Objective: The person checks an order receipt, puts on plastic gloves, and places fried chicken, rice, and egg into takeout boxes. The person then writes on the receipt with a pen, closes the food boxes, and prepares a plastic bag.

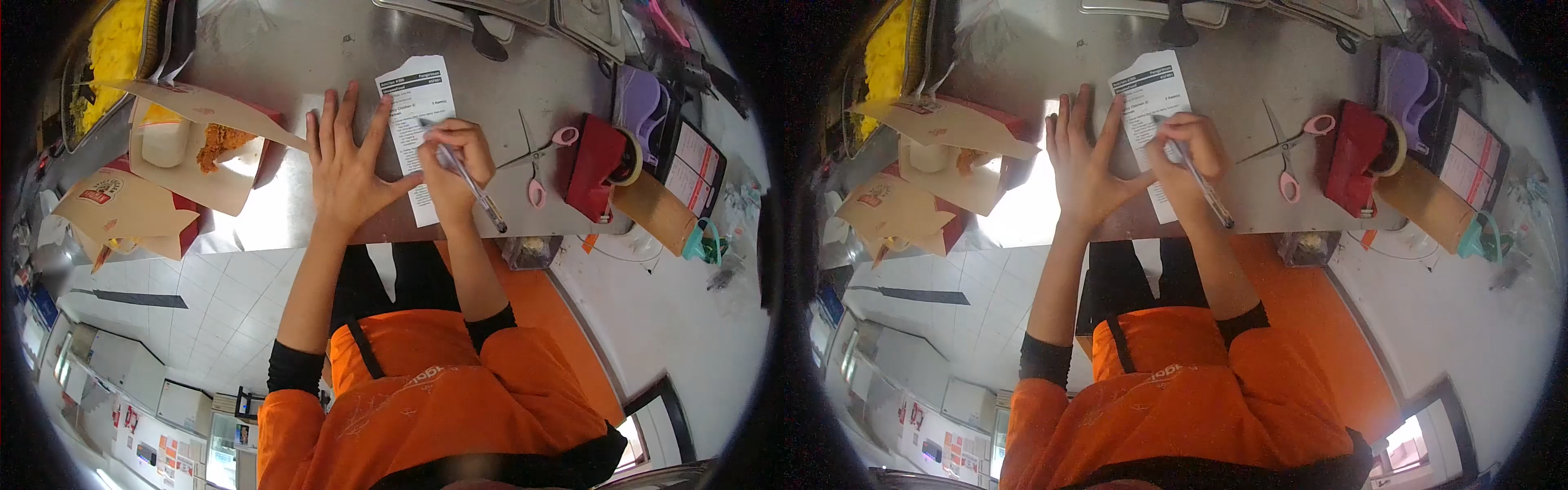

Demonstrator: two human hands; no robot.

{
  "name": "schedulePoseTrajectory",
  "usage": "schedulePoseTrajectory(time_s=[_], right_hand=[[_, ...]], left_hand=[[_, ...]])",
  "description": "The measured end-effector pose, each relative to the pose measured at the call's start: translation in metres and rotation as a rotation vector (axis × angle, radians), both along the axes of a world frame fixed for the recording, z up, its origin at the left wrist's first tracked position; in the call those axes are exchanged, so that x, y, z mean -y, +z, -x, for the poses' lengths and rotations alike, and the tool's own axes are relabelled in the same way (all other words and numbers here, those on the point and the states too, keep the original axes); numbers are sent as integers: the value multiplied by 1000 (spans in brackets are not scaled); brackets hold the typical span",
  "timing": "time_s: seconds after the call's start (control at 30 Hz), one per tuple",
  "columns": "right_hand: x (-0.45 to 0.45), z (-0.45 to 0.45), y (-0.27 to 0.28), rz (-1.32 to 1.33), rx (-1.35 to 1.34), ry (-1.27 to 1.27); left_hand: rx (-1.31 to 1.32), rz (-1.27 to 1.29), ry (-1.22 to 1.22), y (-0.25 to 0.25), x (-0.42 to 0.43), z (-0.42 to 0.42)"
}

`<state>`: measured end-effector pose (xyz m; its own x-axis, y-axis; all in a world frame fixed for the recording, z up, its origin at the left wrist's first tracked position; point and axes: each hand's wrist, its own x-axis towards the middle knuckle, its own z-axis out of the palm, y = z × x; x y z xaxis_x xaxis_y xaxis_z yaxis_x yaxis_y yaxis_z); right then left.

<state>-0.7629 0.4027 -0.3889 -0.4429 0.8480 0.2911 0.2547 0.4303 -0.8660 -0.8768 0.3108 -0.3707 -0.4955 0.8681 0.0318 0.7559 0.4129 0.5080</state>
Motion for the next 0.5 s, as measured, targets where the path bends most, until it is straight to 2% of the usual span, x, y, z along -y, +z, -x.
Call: schedulePoseTrajectory(time_s=[0.07,0.17,0.27,0.5], right_hand=[[0,-3,1,32,12,-96],[-2,-6,9,-38,82,46],[-2,-7,-1,122,-141,-201],[-1,-4,-1,3,13,-208]], left_hand=[[3,-2,-1,1,0,0],[-26,16,-7,-2,1,-1],[-16,29,-12,1,0,0],[-29,12,-14,-1,1,0]])
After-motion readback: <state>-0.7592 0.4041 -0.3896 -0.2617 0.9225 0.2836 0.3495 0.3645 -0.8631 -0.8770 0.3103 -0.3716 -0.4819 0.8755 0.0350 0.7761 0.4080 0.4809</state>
